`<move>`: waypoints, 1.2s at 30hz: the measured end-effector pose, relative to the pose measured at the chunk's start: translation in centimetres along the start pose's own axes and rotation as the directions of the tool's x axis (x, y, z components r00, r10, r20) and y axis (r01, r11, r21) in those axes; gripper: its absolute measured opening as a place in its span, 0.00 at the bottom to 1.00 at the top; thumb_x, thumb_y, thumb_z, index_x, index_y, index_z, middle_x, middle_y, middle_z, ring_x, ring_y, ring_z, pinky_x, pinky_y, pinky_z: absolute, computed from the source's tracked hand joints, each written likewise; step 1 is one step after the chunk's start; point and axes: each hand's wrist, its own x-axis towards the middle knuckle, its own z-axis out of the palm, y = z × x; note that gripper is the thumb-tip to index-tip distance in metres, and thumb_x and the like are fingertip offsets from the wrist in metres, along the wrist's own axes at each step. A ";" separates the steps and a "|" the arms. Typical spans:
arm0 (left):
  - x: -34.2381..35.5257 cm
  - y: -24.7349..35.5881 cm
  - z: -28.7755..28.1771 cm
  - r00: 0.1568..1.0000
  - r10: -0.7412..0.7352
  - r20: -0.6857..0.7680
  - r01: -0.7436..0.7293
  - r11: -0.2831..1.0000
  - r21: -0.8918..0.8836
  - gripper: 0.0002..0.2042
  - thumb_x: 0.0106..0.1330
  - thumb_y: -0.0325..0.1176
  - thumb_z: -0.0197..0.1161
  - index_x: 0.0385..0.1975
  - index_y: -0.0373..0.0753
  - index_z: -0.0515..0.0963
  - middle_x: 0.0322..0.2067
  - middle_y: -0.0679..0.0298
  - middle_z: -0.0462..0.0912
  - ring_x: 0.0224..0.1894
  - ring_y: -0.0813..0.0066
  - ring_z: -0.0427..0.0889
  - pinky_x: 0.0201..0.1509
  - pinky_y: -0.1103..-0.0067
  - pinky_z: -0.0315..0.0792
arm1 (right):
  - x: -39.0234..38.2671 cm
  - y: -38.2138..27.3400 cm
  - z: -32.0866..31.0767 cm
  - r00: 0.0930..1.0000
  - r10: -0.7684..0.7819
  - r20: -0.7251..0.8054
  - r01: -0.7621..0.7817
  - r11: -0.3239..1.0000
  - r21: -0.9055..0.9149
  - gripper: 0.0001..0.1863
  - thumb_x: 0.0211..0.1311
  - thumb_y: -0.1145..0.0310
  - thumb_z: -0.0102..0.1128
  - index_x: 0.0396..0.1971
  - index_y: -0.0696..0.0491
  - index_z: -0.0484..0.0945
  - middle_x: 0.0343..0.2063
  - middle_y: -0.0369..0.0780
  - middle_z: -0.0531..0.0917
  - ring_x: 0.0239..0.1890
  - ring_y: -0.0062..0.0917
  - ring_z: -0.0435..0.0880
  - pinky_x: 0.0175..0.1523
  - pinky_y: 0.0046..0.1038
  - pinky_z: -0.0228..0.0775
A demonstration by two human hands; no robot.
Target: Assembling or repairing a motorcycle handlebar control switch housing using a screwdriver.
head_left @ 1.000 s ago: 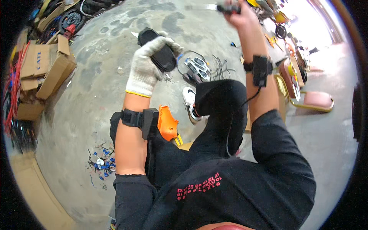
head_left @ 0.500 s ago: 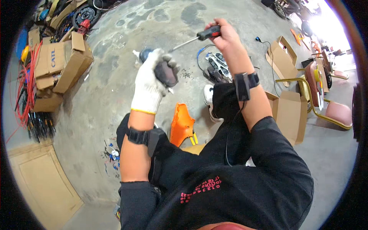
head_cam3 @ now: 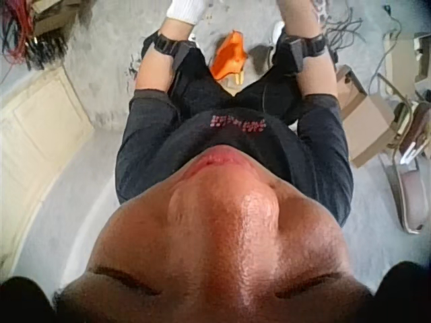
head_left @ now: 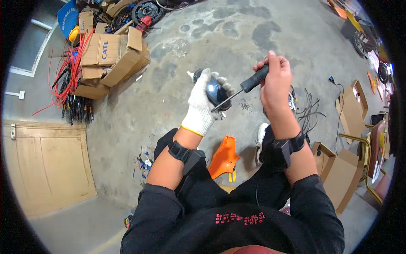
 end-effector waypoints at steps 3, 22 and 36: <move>0.6 0.2 -0.1 0.998 0.039 -0.058 -0.044 0.994 -0.097 0.13 0.70 0.42 0.58 0.40 0.37 0.73 0.32 0.57 0.80 0.32 0.62 0.82 0.46 0.58 0.79 | -0.4 -0.3 0.2 0.999 -0.023 0.038 0.025 0.998 -0.055 0.14 0.68 0.62 0.57 0.39 0.54 0.64 0.24 0.41 0.81 0.26 0.25 0.83 0.25 0.21 0.69; -2.0 0.9 0.7 0.986 0.169 -0.011 -0.162 0.961 0.226 0.14 0.66 0.31 0.60 0.50 0.37 0.73 0.47 0.54 0.82 0.49 0.52 0.81 0.51 0.59 0.77 | 2.3 -1.8 -4.4 0.968 0.251 -0.002 -0.250 0.964 0.091 0.11 0.63 0.70 0.59 0.42 0.58 0.71 0.33 0.41 0.76 0.28 0.27 0.78 0.31 0.31 0.78; -3.9 3.1 -0.6 0.990 0.137 -0.010 -0.130 0.954 0.270 0.13 0.63 0.28 0.63 0.45 0.33 0.70 0.38 0.50 0.82 0.38 0.56 0.84 0.42 0.67 0.81 | 3.5 4.7 -13.5 0.798 0.600 -0.058 -0.593 0.764 -0.254 0.15 0.72 0.59 0.52 0.31 0.55 0.70 0.22 0.37 0.71 0.24 0.28 0.75 0.33 0.35 0.78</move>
